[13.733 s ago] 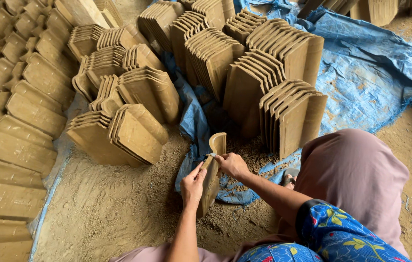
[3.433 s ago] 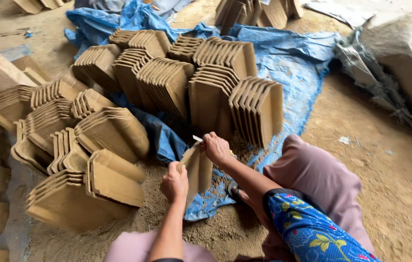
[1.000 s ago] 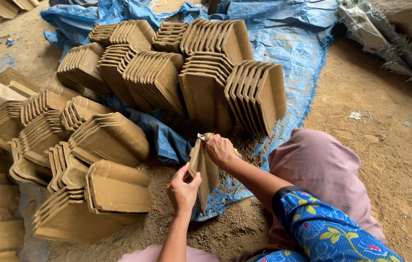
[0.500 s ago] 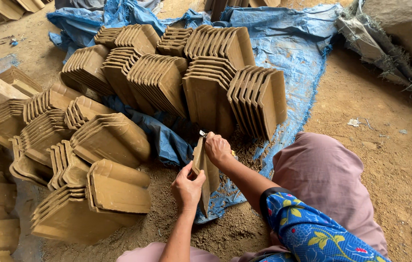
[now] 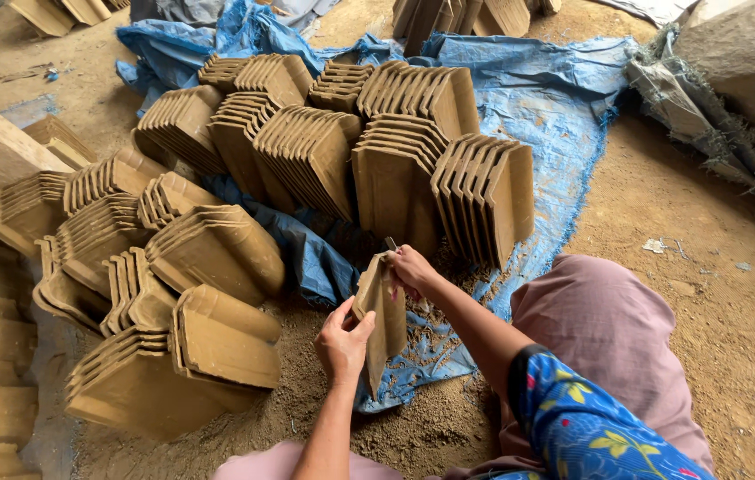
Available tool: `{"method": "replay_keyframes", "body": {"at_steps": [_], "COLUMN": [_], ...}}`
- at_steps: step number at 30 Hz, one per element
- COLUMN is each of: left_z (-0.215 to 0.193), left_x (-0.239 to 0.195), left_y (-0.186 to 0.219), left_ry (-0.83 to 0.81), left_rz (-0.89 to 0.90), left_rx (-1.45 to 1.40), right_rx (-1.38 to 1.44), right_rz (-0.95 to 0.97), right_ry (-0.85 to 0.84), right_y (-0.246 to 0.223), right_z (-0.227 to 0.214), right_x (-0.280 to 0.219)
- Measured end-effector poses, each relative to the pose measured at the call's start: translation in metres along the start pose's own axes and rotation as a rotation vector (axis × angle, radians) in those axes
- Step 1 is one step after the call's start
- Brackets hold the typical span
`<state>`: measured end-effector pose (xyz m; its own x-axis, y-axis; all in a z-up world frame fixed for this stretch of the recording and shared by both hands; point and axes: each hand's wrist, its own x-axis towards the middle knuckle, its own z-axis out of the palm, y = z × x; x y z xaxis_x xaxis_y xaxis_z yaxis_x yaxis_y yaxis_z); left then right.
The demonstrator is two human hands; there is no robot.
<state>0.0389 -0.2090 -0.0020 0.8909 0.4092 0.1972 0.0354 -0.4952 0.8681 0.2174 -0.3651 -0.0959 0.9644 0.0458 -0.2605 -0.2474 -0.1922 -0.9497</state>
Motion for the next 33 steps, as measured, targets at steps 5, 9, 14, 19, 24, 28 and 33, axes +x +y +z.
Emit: {"method": "replay_keyframes", "body": {"at_steps": [5, 9, 14, 19, 24, 28, 33], "left_z": [-0.011, -0.015, -0.023, -0.022, -0.022, -0.022, -0.023], "left_x": [-0.001, -0.002, -0.004, 0.003, 0.003, 0.000, -0.003], "left_y": [0.000, -0.004, -0.007, -0.022, -0.027, -0.031, -0.029], "left_ry": [-0.081, -0.141, -0.173, -0.173, -0.133, -0.105, -0.048], "left_rz": [-0.116, -0.079, -0.026, 0.034, 0.067, 0.077, 0.101], "left_rx": [-0.198, -0.285, -0.265, -0.176, -0.145, -0.109, -0.033], "right_rx": [-0.058, -0.358, -0.457, -0.586, -0.422, -0.379, -0.293], "right_rz": [-0.016, -0.081, -0.088, -0.188, -0.196, -0.218, -0.217], "right_ry": [-0.065, -0.129, -0.172, -0.162, -0.193, -0.225, -0.241], "right_y": [-0.037, -0.069, -0.088, -0.093, -0.083, -0.078, -0.055], "right_z": [-0.004, 0.008, 0.017, 0.020, 0.024, 0.032, 0.041], "right_x": [-0.085, -0.139, -0.161, -0.172, -0.175, -0.181, -0.168]}}
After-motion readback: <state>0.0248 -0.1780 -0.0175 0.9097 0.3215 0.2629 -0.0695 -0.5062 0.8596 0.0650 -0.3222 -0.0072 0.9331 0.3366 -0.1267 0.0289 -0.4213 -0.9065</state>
